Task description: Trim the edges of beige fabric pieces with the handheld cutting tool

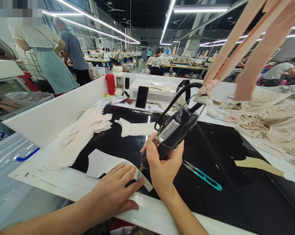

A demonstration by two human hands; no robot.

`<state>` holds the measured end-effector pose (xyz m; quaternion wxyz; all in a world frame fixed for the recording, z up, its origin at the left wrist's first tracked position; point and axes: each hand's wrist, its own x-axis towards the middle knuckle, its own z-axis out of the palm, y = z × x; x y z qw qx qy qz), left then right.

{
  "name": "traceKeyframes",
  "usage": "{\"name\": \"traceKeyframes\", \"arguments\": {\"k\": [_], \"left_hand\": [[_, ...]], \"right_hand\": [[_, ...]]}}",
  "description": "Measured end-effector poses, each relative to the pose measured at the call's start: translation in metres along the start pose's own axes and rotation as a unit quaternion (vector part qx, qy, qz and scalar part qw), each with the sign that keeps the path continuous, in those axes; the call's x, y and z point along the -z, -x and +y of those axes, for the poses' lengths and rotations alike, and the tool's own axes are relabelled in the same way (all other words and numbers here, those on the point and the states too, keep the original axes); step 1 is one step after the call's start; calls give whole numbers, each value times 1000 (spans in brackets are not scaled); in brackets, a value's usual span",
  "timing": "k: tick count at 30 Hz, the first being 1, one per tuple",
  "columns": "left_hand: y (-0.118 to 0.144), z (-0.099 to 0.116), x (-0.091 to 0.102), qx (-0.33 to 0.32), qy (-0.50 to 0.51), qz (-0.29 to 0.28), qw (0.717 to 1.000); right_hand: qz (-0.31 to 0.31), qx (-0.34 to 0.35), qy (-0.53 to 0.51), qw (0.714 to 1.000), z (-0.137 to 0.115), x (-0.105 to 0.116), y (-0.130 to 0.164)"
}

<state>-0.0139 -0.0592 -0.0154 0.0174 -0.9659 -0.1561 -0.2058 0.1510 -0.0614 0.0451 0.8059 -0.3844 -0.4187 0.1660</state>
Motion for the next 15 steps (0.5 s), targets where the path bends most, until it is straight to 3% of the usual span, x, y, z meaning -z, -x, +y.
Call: {"name": "traceKeyframes", "arguments": {"k": [8,15], "left_hand": [[2,-6,29,57,105,-29,992],[10,0,24,75,107,-53,990]], "right_hand": [[9,7,12,1000,-9,0,12],[13,6,12,1000,-15,1,15]]}}
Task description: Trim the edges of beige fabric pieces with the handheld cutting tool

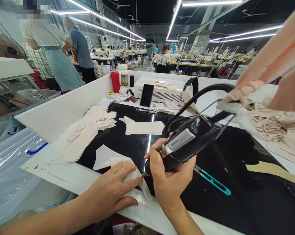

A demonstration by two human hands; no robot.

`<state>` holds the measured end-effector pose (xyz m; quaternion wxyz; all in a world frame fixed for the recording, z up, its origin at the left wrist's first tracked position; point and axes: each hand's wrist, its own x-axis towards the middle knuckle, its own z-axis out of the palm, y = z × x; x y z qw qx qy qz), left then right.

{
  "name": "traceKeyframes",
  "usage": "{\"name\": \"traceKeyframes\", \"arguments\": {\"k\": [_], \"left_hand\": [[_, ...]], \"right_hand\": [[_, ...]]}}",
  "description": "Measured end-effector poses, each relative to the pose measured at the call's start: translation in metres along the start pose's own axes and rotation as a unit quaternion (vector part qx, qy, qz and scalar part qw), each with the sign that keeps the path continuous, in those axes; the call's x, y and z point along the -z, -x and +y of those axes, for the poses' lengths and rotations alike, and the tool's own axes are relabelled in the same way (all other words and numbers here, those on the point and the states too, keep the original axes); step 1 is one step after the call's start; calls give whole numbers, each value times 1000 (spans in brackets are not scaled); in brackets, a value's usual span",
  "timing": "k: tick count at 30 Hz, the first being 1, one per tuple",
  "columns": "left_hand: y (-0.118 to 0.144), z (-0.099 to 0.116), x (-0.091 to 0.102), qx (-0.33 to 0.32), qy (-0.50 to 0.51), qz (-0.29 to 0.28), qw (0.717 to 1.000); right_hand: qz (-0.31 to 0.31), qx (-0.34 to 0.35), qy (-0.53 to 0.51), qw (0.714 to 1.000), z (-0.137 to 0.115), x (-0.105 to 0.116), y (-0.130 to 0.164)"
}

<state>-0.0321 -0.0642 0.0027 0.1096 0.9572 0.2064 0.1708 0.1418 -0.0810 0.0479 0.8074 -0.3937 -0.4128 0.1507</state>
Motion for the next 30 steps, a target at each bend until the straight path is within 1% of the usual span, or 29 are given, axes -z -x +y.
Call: {"name": "traceKeyframes", "arguments": {"k": [5,10,14,19,24,30], "left_hand": [[5,0,-8,0,-15,-7,1000],[4,1,-11,-4,-17,20,1000],[4,0,-15,-9,-14,41,999],[5,0,-17,0,-5,32,999],[4,0,-18,3,3,31,1000],[3,-2,-21,3,-2,26,1000]], "right_hand": [[17,-3,2,1000,0,-2,-5],[29,-9,-22,999,3,-9,-11],[16,-12,-22,1000,6,-11,-11],[14,-23,-8,1000,7,-13,-12],[21,-37,-45,998,6,-17,-16],[3,-39,-42,998,12,-19,-15]]}}
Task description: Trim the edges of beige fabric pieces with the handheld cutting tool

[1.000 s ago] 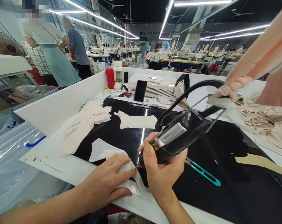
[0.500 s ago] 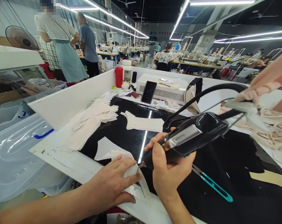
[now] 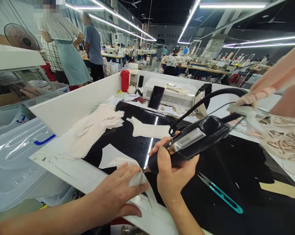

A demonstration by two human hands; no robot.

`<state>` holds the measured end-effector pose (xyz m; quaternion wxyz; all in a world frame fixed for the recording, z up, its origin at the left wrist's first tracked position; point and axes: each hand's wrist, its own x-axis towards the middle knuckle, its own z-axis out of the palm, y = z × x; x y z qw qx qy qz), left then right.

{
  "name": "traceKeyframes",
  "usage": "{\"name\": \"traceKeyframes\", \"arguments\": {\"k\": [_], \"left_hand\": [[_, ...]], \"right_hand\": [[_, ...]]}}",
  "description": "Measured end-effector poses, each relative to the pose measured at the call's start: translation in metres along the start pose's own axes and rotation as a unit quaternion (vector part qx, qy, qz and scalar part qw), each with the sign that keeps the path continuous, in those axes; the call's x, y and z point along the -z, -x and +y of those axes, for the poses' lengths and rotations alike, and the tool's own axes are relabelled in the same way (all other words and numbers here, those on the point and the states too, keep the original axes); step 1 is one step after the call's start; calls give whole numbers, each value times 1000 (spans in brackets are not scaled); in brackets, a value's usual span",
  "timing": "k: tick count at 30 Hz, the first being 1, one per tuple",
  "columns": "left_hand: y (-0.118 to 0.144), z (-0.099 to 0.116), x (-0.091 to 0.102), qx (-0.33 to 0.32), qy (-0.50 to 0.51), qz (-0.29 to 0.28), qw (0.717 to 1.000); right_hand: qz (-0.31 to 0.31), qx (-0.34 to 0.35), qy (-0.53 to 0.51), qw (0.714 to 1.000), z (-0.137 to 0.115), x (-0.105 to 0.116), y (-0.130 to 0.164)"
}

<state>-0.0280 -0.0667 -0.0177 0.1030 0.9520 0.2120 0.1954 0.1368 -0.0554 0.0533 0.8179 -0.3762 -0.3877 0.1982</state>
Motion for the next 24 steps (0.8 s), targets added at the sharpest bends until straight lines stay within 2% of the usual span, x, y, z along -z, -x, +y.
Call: {"name": "traceKeyframes", "arguments": {"k": [4,7,13,17,20,24], "left_hand": [[0,2,2,-2,5,-6,1000],[-3,2,11,-5,16,-13,1000],[-3,-17,35,-3,37,-16,999],[0,-24,39,-16,-10,-48,999],[-3,-17,38,4,-68,-52,996],[-9,-7,32,18,-129,-55,990]], "right_hand": [[-5,6,20,1000,1,0,1],[-11,10,28,1000,3,0,-2],[-25,42,24,998,9,4,-17],[3,38,21,999,-6,3,-24],[26,14,19,999,-24,6,-19],[10,-3,11,1000,-38,14,-6]]}}
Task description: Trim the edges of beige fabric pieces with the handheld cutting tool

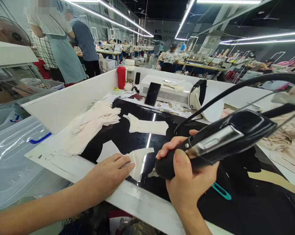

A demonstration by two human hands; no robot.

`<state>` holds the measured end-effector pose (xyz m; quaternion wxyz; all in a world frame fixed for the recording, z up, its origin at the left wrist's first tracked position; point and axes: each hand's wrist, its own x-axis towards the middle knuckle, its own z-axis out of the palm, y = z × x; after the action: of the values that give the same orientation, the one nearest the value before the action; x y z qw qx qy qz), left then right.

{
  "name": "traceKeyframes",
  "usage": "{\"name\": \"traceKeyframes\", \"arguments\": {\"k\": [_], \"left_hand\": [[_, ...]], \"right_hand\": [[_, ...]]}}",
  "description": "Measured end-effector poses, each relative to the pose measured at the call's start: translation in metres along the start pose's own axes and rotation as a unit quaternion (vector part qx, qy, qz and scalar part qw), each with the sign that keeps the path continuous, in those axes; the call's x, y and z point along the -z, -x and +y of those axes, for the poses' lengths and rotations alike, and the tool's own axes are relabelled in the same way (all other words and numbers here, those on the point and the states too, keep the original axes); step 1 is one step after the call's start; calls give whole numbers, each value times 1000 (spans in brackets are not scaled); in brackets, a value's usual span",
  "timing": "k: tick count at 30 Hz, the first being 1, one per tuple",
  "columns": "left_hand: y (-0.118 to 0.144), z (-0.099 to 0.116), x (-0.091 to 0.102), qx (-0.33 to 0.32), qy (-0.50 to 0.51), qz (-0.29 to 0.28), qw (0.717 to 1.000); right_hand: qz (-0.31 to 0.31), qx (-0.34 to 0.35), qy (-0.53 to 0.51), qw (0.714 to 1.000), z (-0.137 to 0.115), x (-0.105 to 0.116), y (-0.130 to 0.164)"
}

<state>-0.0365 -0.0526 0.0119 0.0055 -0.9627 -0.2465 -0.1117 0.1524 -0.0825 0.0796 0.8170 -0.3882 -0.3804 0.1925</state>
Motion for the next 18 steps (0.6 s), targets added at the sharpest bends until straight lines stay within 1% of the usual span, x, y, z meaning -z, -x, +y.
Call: {"name": "traceKeyframes", "arguments": {"k": [5,9,14,18], "left_hand": [[-1,6,-2,29,-30,-13,999],[3,8,2,35,-37,-18,999],[5,9,6,40,-33,-25,998],[5,10,8,38,-38,-17,998]], "right_hand": [[-11,7,-17,1000,2,6,13],[-15,20,-16,1000,8,6,16],[-6,21,-20,1000,15,8,16],[-19,15,-25,999,19,10,17]]}}
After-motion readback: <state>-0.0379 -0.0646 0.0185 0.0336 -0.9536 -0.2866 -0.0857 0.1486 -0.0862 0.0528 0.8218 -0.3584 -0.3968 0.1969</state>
